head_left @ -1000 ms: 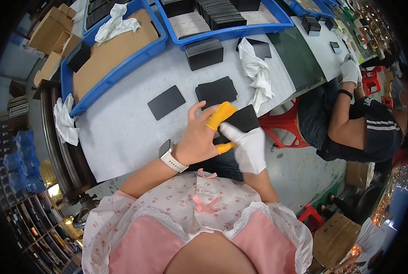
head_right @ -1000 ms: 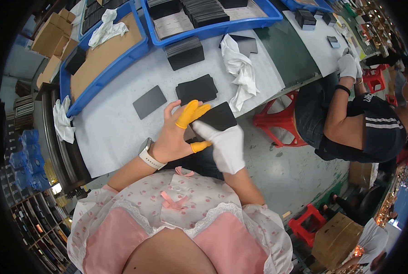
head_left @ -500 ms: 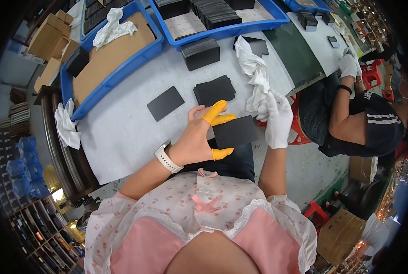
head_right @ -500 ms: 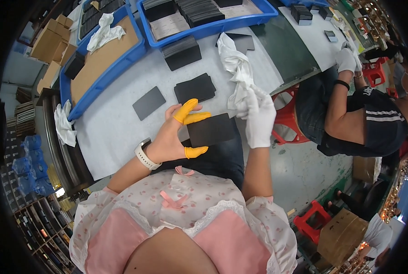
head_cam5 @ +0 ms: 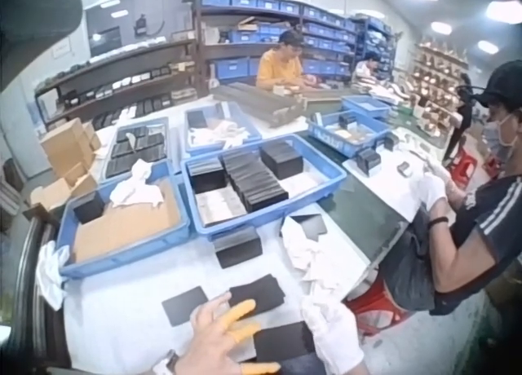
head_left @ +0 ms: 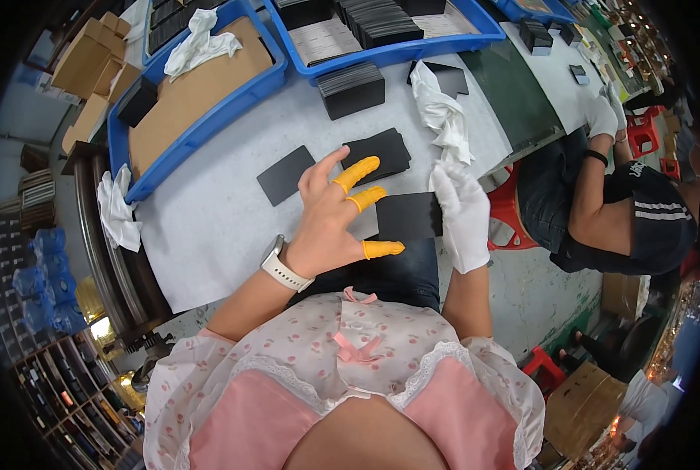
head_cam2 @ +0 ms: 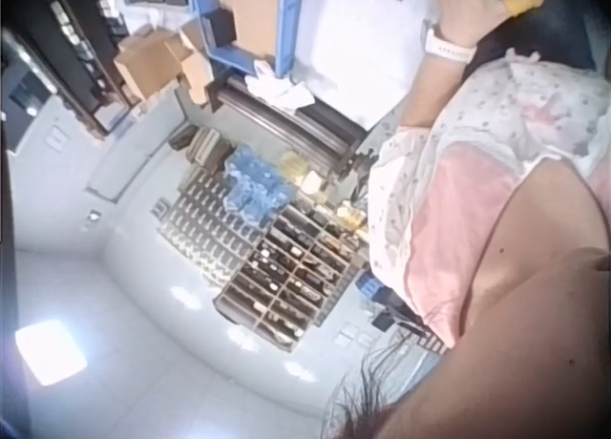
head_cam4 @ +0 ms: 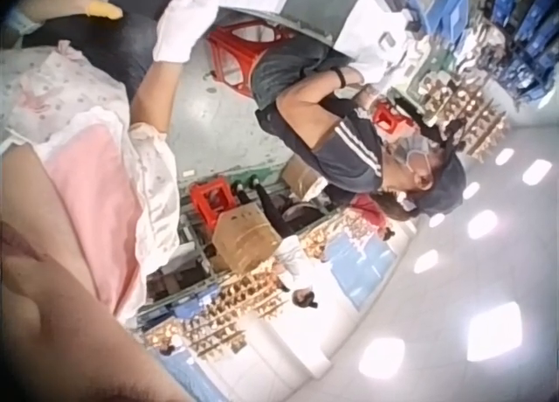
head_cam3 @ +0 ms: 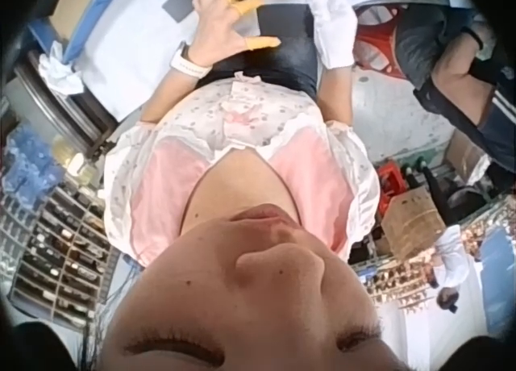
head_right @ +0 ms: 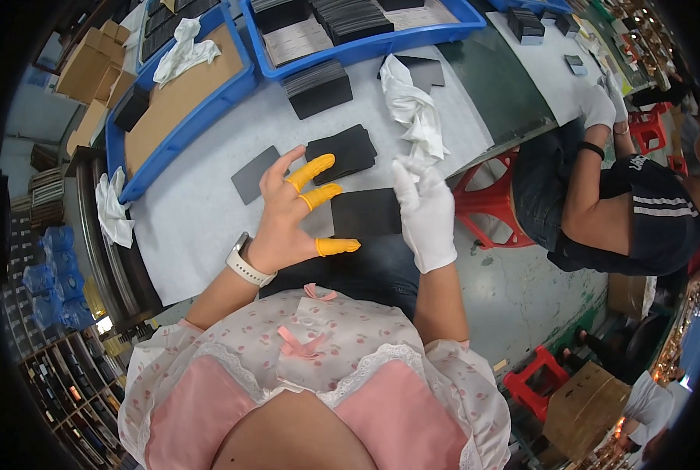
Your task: Clean and inspect rectangular metal or composite plates using a cloth at a workbench.
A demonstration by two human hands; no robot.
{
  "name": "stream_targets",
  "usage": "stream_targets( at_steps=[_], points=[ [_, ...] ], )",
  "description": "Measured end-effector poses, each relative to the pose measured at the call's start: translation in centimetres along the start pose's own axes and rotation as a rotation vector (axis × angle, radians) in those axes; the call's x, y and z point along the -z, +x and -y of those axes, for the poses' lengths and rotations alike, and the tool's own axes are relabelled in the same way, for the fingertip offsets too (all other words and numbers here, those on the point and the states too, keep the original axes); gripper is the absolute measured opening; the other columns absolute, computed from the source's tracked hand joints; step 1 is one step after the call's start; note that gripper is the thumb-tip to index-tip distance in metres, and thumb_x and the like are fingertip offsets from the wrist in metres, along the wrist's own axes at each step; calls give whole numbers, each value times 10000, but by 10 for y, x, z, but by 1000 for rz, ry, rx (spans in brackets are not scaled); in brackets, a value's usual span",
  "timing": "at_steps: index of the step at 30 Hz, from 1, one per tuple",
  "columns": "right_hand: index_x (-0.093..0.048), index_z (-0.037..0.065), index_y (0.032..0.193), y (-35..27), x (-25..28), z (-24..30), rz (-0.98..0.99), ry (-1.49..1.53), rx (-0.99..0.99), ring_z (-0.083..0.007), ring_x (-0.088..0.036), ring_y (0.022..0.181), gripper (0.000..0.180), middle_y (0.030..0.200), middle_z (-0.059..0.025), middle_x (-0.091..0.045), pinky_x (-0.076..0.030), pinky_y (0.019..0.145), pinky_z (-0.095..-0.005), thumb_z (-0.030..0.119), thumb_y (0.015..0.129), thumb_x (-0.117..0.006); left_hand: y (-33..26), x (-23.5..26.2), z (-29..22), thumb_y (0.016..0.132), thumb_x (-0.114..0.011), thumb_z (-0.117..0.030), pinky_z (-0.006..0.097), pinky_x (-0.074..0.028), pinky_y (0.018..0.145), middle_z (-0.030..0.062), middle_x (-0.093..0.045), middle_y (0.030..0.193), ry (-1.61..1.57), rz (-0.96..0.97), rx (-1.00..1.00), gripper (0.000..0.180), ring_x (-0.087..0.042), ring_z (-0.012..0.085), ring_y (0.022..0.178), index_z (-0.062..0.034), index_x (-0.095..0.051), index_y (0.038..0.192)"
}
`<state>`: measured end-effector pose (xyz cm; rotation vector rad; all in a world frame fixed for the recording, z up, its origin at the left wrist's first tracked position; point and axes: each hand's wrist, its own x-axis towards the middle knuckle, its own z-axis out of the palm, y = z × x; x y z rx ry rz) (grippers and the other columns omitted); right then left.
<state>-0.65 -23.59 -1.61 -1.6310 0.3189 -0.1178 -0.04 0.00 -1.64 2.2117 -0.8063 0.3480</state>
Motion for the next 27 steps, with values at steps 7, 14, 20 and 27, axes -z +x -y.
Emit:
stream_targets(
  at_steps=[7, 14, 20, 27],
  points=[
    [-663, 8, 1366, 2, 13, 12, -287, -40, -64, -45, -574, 817, 394, 937, 10, -647, -501, 740, -228, 135, 1015, -786, 0, 9, 2, 645, -974, -530, 622, -262, 1149, 136, -695, 1385, 54, -44, 1, 662, -430, 422, 1477, -38, -820, 1060],
    [-643, -37, 1353, -12, 0, -8, -68, 173, -72, -116, -656, 1110, 353, 1254, -76, -708, -535, 967, -279, 59, 1030, -748, 5, 5, -11, 639, -967, -512, 651, -250, 1156, 126, -704, 1372, 87, 3, -23, 631, -448, 417, 1462, -33, -817, 1021],
    [-614, -23, 1366, 4, 21, -6, -275, 94, -115, -40, -581, 695, 296, 886, -13, -682, -447, 577, -203, 114, 1105, -638, 8, 6, -14, 642, -966, -513, 654, -252, 1143, 125, -726, 1329, 64, -56, -21, 624, -473, 405, 1443, -22, -805, 992],
    [-631, -27, 1348, -3, 18, -4, -242, 111, -94, -50, -454, 487, 336, 643, 10, -559, -324, 439, -220, 237, 1148, -574, 9, 5, -13, 641, -967, -531, 649, -247, 1143, 130, -735, 1298, 71, -67, -24, 629, -499, 403, 1423, -19, -816, 974]
  ],
)
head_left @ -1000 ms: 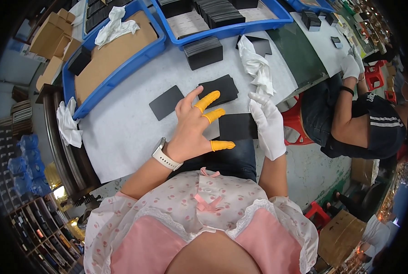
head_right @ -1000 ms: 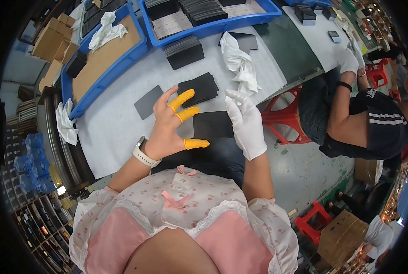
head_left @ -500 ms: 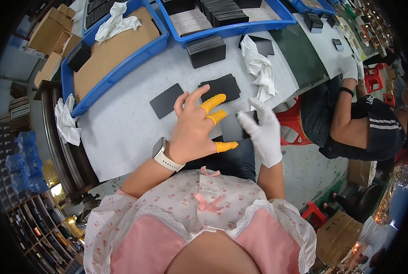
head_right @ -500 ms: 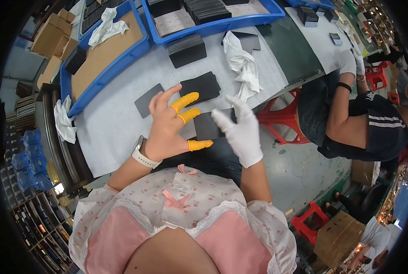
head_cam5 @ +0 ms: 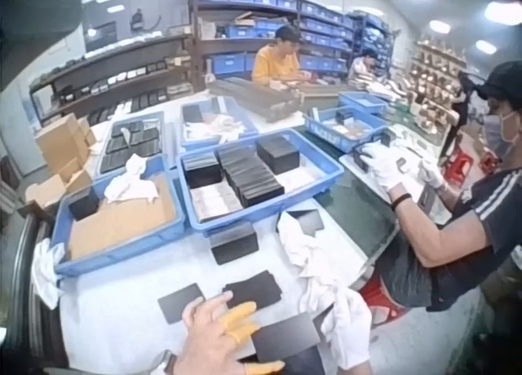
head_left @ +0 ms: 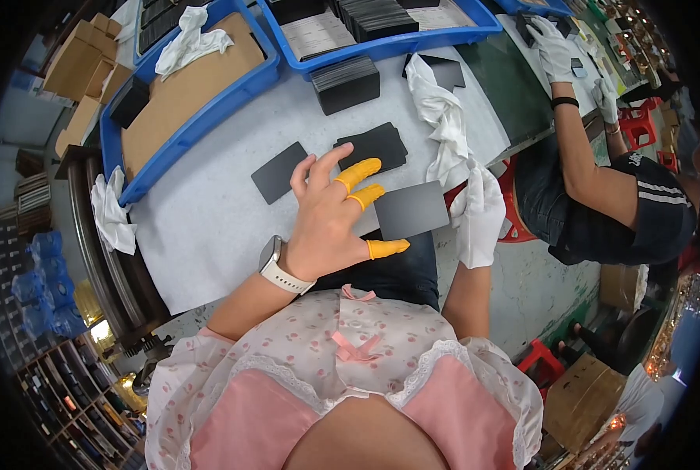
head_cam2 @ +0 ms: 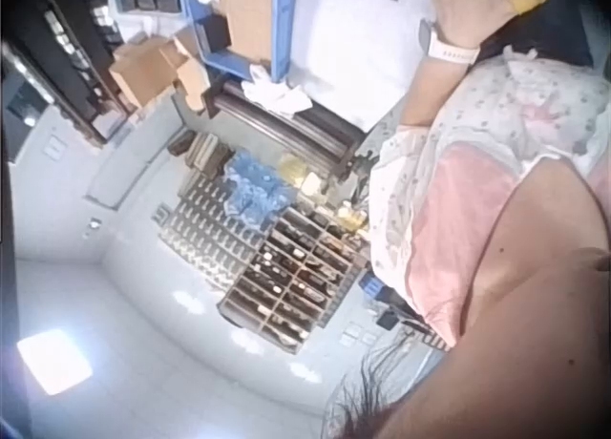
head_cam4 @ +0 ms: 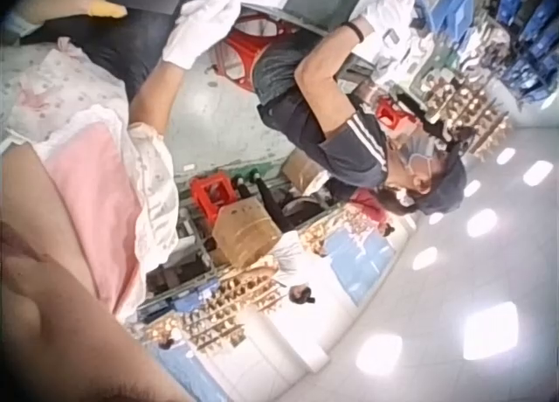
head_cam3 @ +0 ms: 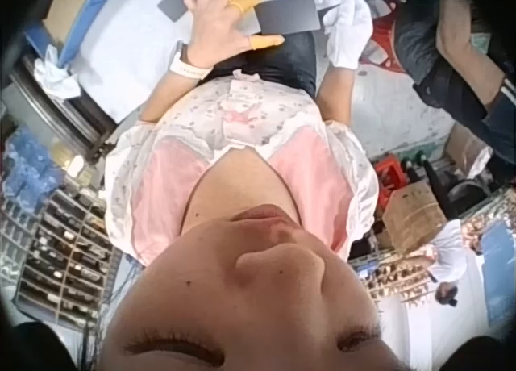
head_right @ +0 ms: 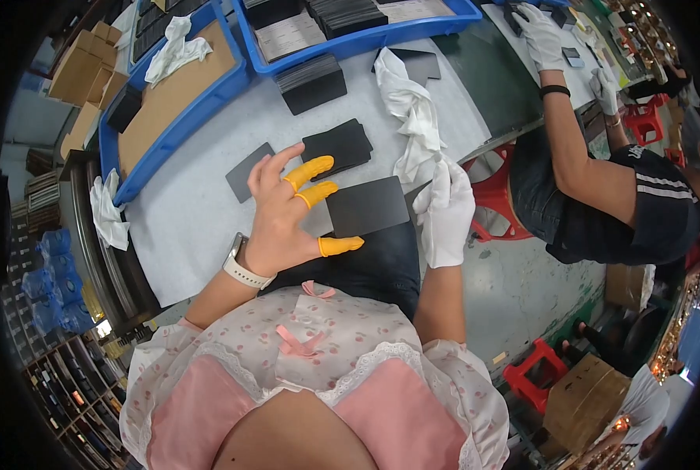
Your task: Clean and inspect rectangular metal or composite plates using a cloth at a workbench.
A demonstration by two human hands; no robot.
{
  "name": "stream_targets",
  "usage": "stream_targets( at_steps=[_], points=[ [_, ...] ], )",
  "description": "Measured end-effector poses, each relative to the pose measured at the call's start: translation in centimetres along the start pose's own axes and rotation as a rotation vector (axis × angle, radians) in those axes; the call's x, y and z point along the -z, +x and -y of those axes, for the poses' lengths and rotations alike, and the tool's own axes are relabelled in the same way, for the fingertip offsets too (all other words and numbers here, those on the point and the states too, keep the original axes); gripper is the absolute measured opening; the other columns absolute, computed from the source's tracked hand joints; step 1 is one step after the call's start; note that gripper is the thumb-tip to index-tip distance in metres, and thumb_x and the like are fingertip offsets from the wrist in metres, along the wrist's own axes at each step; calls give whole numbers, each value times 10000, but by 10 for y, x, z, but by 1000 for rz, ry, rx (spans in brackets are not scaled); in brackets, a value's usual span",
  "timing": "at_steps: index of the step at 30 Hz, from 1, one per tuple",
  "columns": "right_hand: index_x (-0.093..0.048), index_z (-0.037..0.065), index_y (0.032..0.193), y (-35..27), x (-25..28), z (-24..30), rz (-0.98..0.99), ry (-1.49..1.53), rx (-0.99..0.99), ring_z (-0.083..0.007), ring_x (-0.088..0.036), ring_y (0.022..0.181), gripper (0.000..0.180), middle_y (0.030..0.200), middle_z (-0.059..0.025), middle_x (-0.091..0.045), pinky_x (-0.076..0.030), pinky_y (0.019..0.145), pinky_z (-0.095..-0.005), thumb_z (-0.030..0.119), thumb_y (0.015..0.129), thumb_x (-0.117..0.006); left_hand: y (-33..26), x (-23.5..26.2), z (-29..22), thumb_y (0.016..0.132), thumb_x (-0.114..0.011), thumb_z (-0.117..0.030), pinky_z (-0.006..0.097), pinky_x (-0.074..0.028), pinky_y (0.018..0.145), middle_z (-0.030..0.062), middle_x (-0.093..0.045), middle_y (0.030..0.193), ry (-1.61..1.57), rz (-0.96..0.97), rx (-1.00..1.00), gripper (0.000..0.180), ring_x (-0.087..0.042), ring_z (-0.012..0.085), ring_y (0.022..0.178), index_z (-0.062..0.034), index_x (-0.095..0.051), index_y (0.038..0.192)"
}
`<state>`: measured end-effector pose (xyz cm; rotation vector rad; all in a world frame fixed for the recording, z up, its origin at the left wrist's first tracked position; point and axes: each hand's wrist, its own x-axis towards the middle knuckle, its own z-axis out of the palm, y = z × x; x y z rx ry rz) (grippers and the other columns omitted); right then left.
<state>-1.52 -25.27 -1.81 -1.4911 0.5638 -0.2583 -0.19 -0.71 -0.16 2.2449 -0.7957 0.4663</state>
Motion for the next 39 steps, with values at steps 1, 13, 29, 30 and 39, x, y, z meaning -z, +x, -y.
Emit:
stream_targets(
  at_steps=[1, 13, 29, 30, 39],
  points=[
    [-643, -30, 1337, -2, -1, 1, 22, 12, -13, -53, -436, 460, 353, 616, 14, -544, -313, 424, -228, 262, 1154, -564, 0, 1, 0, 641, -966, -537, 648, -247, 1144, 129, -736, 1293, 4, -5, 0, 630, -500, 403, 1424, -20, -819, 971],
    [-624, -48, 1427, -15, -9, 16, 115, -60, -77, -49, -593, 715, 479, 1009, -51, -716, -464, 589, -198, 312, 1112, -645, -2, 2, 3, 636, -963, -585, 653, -241, 1152, 109, -739, 1276, -15, 17, -2, 671, -512, 398, 1414, -27, -813, 978],
    [-586, -53, 1446, -31, -35, 31, 501, -474, 164, -201, -721, 1128, 829, 1147, -125, -774, -553, 977, -349, 261, 783, -973, -2, 1, 4, 655, -953, -546, 661, -235, 1160, 120, -706, 1342, -37, 56, -7, 664, -479, 390, 1449, -27, -810, 1043],
    [-637, -42, 1382, -30, -40, 32, 565, -577, 372, -237, -743, 1085, 754, 1118, -137, -779, -566, 946, -365, 278, 786, -969, -5, -1, 6, 656, -947, -534, 663, -237, 1160, 125, -703, 1343, -12, 39, -27, 653, -472, 391, 1460, -24, -812, 1041],
    [-686, 64, 1286, -14, -72, -10, 259, -565, 744, -288, -778, 808, 244, 1018, -156, -789, -592, 722, -350, 52, 1043, -702, -16, 28, 12, 739, -888, -478, 627, -293, 1193, 178, -617, 1435, 109, 166, -51, 917, -434, 366, 1493, 16, -617, 1462]
  ],
)
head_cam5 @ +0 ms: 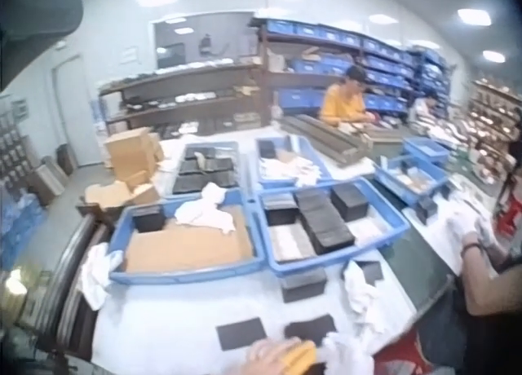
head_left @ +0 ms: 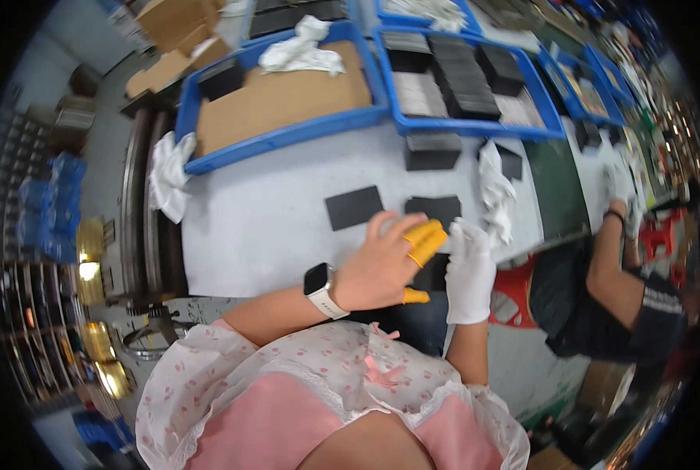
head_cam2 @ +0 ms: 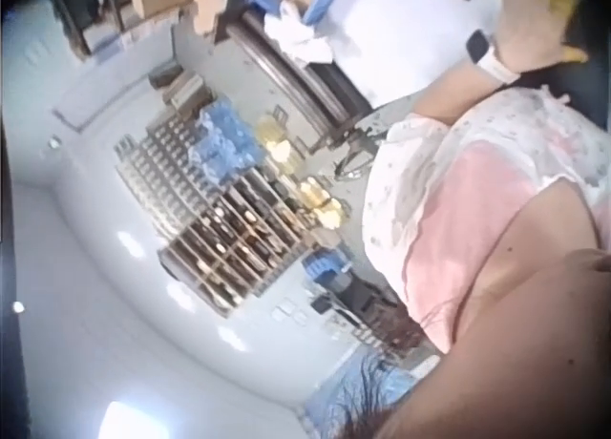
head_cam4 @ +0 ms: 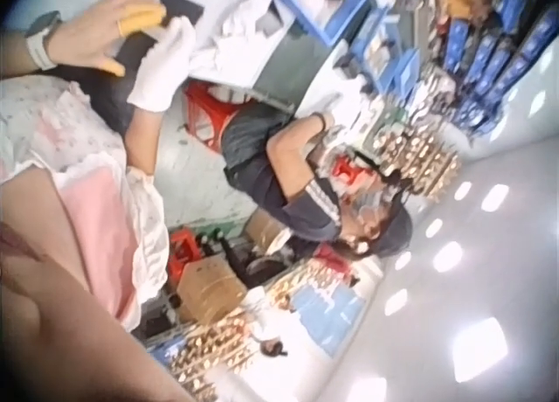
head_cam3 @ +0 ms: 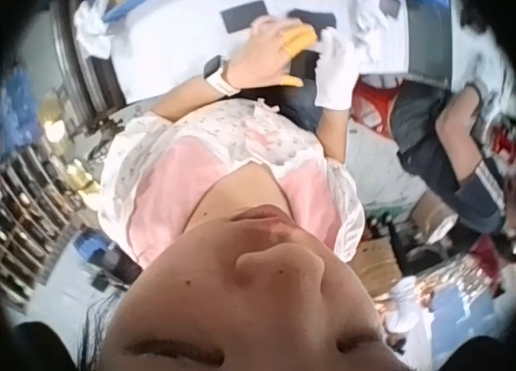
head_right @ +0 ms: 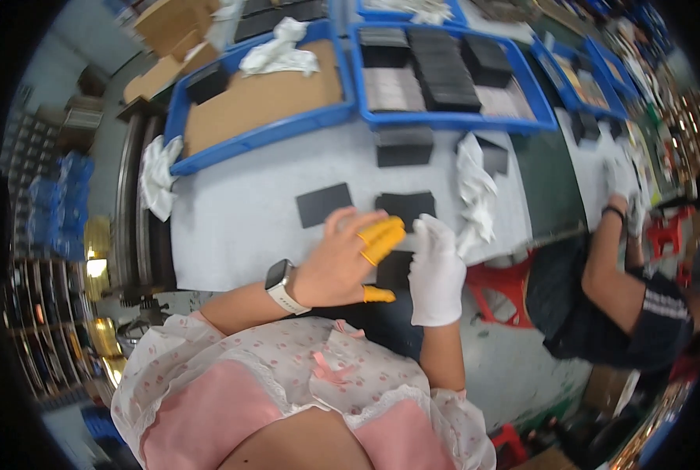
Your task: Clean and inspect rectangular metal or composite plates using a cloth at a workbench.
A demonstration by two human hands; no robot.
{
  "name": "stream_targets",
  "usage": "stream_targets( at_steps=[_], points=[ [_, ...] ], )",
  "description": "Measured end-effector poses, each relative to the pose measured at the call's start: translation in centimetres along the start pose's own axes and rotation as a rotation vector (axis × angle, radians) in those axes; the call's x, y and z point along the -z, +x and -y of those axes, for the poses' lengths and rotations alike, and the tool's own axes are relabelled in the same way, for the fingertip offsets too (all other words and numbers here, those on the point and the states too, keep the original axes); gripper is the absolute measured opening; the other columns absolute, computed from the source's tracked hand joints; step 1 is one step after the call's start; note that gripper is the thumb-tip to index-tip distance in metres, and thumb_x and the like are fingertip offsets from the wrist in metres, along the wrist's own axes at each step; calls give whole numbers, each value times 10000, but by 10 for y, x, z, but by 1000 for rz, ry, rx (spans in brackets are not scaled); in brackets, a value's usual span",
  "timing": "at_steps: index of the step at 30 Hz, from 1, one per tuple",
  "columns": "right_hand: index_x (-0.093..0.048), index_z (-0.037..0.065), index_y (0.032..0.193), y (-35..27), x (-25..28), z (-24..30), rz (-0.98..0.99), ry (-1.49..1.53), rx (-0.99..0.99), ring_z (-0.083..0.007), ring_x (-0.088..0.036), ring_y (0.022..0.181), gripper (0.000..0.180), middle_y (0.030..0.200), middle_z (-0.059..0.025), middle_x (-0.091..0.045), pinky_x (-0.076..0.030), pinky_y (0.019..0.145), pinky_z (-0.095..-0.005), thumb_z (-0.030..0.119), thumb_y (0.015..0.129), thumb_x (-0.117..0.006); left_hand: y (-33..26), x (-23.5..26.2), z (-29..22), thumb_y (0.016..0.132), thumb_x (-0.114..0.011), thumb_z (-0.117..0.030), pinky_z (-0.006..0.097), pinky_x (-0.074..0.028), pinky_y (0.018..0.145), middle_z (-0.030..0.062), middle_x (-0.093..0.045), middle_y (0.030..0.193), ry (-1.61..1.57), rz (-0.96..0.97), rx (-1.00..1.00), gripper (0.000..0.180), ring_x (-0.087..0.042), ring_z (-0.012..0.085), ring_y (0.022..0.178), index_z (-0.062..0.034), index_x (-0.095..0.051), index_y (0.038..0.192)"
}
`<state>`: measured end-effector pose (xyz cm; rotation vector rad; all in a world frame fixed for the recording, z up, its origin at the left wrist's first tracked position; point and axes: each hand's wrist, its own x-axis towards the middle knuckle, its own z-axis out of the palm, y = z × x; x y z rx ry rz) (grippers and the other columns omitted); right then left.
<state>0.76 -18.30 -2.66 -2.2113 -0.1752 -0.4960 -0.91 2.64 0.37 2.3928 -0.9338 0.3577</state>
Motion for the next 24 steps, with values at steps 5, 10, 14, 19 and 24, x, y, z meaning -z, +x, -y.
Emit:
stream_targets(
  at_steps=[5, 10, 14, 19, 24],
  points=[
    [-637, -21, 1353, 26, -6, 15, 57, -59, 9, -264, -706, 1081, 257, 1177, -200, -734, -554, 972, -372, 55, 1116, -577, 3, 27, -1, 764, -854, -233, 652, -302, 1158, 134, -698, 1085, -1, -32, -18, 500, -560, 307, 1336, 27, -773, 1184],
    [-648, -57, 1329, 59, 3, -38, -206, 110, -86, -345, -681, 1179, 276, 1269, -216, -708, -513, 1057, -384, 26, 1078, -571, 8, 64, 66, 815, -826, -290, 655, -312, 1166, 143, -701, 1221, 316, -190, 23, 571, -568, 327, 1310, -49, -716, 1320],
    [-665, -64, 1323, 42, 52, -52, -180, -234, -253, -351, -671, 1259, 299, 1327, -214, -697, -508, 1083, -386, 66, 1083, -543, 11, 141, 196, 876, -819, -349, 600, -356, 1144, 161, -661, 1308, 742, -415, 439, 615, -556, 372, 1318, -71, -664, 1402],
    [-684, -60, 1330, -1, 84, -91, -175, -402, -306, -357, -685, 1233, 380, 1316, -220, -714, -513, 1082, -406, 218, 1140, -508, -38, 196, 340, 820, -857, -178, 548, -372, 1128, 136, -638, 1359, 872, -334, 673, 560, -520, 328, 1375, -59, -671, 1334],
    [-687, -69, 1334, -34, 111, -103, -229, -335, -380, -316, -701, 1218, 397, 1318, -204, -738, -509, 1086, -386, 237, 1153, -512, -64, 207, 380, 808, -874, -221, 526, -361, 1134, 75, -615, 1439, 831, -174, 585, 670, -463, 308, 1465, -154, -629, 1428]
  ],
)
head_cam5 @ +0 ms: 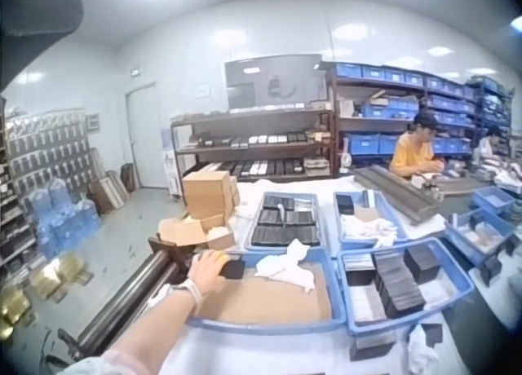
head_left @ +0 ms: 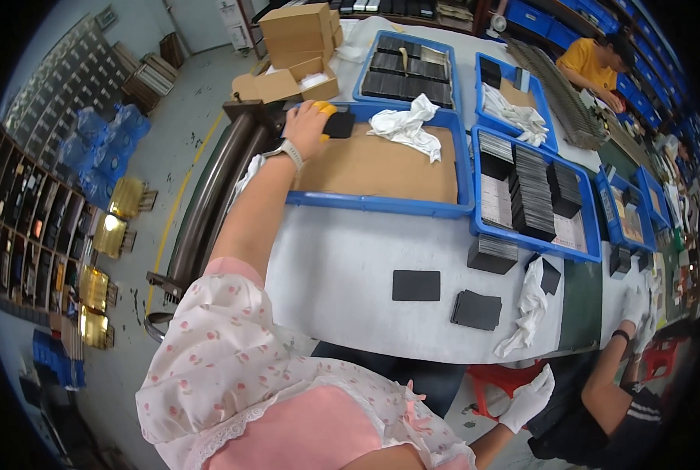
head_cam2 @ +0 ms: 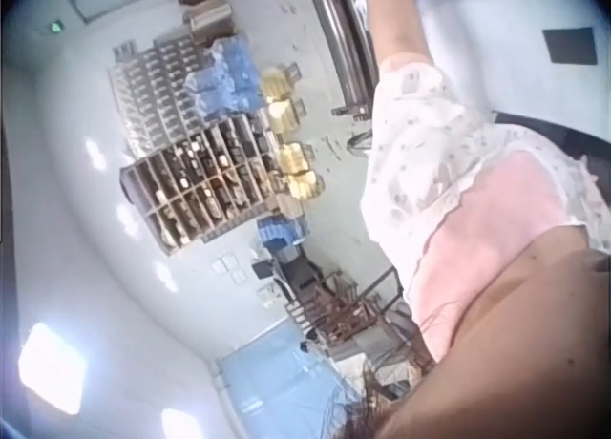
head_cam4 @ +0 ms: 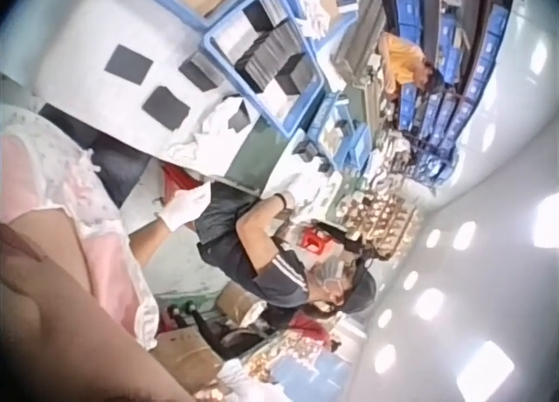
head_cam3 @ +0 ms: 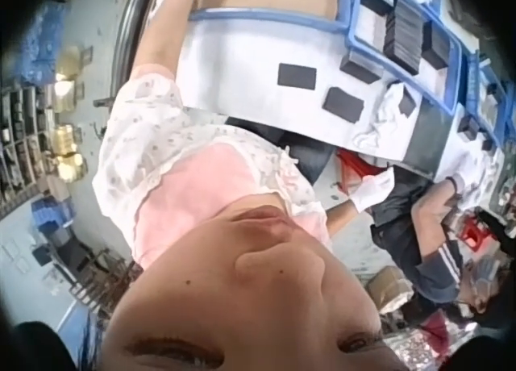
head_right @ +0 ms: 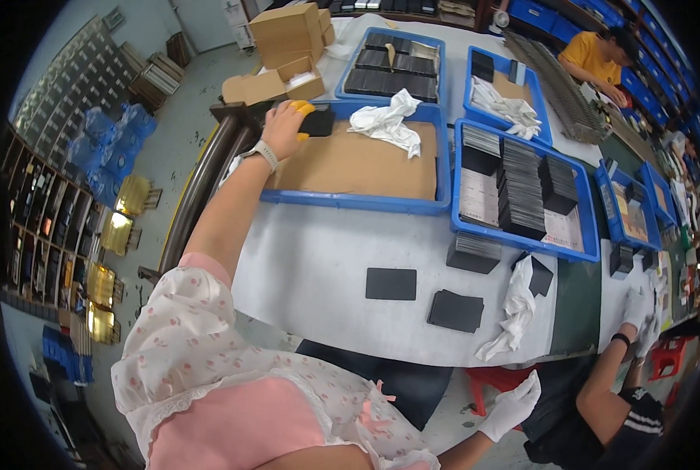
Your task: Clean and inspect rectangular metal or composite plates using a cloth at a workbench.
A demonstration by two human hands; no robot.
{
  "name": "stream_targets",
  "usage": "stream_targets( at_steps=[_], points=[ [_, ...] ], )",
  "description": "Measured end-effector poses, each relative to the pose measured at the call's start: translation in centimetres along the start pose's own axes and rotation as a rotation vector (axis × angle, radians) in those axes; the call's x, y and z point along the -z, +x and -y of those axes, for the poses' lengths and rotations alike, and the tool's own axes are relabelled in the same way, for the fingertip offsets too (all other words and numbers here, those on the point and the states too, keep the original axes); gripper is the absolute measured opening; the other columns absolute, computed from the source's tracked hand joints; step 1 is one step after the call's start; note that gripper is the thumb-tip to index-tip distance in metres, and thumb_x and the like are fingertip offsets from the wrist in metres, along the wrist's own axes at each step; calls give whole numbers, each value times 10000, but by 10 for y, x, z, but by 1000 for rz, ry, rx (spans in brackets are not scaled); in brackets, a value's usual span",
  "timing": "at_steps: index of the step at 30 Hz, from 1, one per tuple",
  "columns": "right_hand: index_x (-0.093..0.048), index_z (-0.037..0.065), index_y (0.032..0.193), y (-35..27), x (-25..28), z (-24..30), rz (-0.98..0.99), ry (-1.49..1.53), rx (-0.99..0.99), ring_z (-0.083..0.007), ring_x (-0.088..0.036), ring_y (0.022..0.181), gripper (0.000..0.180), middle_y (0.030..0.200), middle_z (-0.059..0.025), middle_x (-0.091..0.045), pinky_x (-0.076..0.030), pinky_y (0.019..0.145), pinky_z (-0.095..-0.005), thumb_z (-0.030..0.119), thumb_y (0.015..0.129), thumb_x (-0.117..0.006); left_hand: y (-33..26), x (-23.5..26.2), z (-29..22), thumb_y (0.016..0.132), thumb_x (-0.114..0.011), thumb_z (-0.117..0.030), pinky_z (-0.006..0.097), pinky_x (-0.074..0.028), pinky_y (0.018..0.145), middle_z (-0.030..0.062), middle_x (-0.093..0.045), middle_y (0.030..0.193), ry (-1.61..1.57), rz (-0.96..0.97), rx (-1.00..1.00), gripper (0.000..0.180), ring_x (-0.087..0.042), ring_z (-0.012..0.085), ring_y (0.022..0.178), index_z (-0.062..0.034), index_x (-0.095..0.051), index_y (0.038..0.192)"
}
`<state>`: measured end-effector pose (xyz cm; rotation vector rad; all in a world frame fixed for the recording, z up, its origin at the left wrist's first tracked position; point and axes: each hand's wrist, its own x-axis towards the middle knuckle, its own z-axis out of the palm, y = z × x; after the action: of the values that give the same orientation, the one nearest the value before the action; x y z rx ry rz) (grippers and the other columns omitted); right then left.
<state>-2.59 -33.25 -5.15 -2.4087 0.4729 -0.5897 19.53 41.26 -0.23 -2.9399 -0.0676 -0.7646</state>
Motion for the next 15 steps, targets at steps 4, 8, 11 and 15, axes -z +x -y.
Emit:
stream_targets(
  at_steps=[4, 8, 11, 15],
  points=[
    [-696, -67, 1322, -8, 17, -1, -34, 52, -70, -308, -708, 1185, 378, 1288, -199, -747, -518, 1073, -377, 228, 1148, -536, 4, -9, -1, 762, -935, -260, 529, -390, 1152, 79, -573, 1499, 156, 103, 147, 728, -458, 306, 1462, -145, -635, 1415],
    [-708, -44, 1316, 0, 11, 8, -5, -39, 74, -314, -711, 1155, 334, 1253, -192, -751, -524, 1055, -380, 189, 1131, -555, 3, -18, 8, 760, -952, -316, 529, -508, 1042, 142, -601, 1419, 279, 170, 298, 698, -551, 354, 1332, -112, -643, 1352],
    [-715, -41, 1297, 3, 0, 28, 19, 83, -30, -296, -717, 1123, 302, 1227, -184, -756, -538, 1030, -382, 153, 1105, -586, 5, -4, -14, 821, -913, -274, 526, -519, 1027, 169, -638, 1354, 212, -14, 285, 659, -587, 389, 1270, -86, -648, 1394],
    [-719, -36, 1243, -10, -30, 26, 11, 136, 7, -233, -731, 1044, 257, 1173, -162, -768, -560, 938, -348, 149, 1078, -651, 1, 42, -153, 855, -866, -180, 504, -517, 940, 165, -714, 1125, -365, -395, -215, 359, -650, 378, 1085, -83, -753, 1182]
  ],
)
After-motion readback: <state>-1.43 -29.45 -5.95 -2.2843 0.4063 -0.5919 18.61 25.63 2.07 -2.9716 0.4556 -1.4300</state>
